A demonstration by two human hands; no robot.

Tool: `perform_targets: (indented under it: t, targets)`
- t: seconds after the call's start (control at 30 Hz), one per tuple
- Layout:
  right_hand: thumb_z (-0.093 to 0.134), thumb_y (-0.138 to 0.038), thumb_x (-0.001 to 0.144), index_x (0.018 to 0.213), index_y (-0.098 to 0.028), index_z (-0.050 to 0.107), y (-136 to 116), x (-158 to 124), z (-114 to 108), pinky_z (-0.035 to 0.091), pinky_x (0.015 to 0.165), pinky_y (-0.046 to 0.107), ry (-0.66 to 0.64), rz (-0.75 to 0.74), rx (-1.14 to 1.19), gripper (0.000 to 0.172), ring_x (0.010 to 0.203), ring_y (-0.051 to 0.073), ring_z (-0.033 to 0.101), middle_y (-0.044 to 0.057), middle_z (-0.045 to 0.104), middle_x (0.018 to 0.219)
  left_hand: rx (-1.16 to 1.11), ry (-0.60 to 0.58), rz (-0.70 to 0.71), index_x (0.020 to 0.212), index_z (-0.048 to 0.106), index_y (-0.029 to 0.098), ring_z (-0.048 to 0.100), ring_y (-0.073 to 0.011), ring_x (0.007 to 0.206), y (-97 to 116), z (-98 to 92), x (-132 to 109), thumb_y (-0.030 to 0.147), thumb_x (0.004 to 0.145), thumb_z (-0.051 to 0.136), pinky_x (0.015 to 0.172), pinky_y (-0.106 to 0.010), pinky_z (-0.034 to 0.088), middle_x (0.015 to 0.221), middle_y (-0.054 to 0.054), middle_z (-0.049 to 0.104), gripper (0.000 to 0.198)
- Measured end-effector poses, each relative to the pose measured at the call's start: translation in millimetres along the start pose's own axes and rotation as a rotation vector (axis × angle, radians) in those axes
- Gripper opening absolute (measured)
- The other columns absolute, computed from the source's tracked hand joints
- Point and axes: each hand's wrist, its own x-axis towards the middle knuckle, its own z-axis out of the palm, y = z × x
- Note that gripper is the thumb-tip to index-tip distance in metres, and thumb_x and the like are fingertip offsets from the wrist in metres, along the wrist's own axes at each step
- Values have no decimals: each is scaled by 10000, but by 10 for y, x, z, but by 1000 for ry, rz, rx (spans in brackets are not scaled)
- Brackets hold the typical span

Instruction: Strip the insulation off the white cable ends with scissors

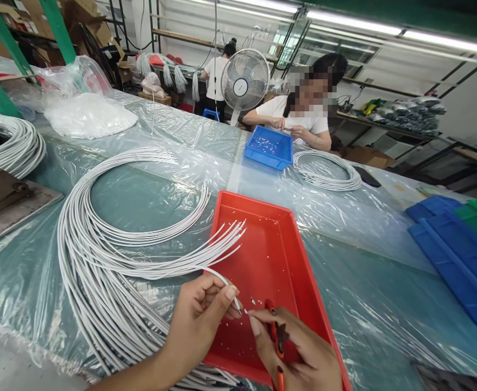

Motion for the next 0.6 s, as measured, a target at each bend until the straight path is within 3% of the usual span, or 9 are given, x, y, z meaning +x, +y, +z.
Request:
perform_targets:
  t: [0.13, 0.37, 0.6]
  targets:
    - [576, -102, 694, 775, -194, 665, 1, 97, -11, 410, 507, 221, -68, -80, 15, 151, 506, 120, 514, -14, 562, 578, 84, -14, 45, 677, 588, 130, 556, -116, 572, 2, -8, -1, 277, 821, 559, 580, -201, 440, 586, 2, 586, 208]
    - [549, -130, 719, 724, -201, 662, -5, 170, -48, 411, 512, 222, -242, -85, -95, 134, 516, 129, 515, -4, 556, 564, 154, -28, 56, 655, 574, 134, 545, -126, 566, -8, -17, -14, 298, 826, 543, 571, -210, 435, 575, -1, 573, 240]
    - [475, -96, 712, 669, -193, 598, -32, 205, -115, 381, 505, 205, -310, -233, -270, 162, 506, 123, 477, -23, 509, 534, 174, -20, 53, 640, 560, 137, 542, -123, 542, -59, -22, -7, 315, 831, 532, 548, -211, 435, 557, -2, 572, 263]
